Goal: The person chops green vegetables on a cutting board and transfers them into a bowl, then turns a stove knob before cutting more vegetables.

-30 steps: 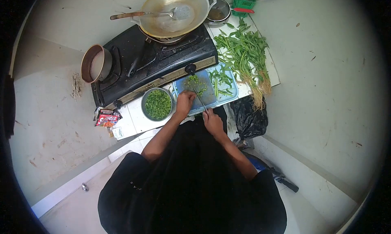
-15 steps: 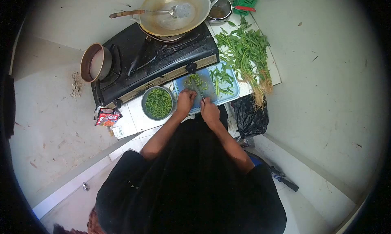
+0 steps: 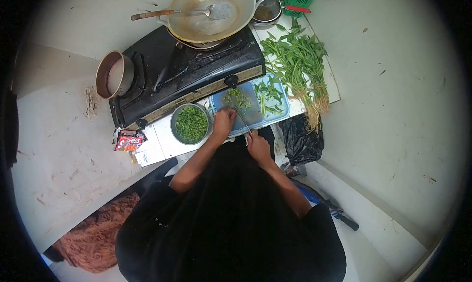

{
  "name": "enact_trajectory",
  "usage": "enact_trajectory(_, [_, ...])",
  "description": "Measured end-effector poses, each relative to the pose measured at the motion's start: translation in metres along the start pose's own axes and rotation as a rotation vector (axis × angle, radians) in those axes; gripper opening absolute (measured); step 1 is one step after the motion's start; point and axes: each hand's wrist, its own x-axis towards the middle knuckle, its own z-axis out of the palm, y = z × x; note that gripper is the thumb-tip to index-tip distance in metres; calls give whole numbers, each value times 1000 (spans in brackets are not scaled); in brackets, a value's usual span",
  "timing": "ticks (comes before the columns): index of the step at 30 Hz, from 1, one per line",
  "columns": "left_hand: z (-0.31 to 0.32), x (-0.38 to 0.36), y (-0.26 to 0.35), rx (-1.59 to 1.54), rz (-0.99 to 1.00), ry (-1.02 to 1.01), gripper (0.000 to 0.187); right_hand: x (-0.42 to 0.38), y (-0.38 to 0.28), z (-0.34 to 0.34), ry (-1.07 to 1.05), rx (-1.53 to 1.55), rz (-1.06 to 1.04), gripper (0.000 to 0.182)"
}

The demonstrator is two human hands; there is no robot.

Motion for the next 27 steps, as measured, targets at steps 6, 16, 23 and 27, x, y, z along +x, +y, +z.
enact_trajectory(6, [5,1,-4,3,-26,14,10,25,-17,0,19,-153,13,28])
enact_trajectory(16, [7,-1,-5,9,20,66,11,5,-1,-4,13,73,-26,27])
enact_trajectory(23, [2,1,2,-1,-41,34,9,-1,4,-5,-41,40,-8,28])
enact_trajectory(27, [1,0,1,-3,-12,31,11,2,-2,-6,-30,-44,13,29])
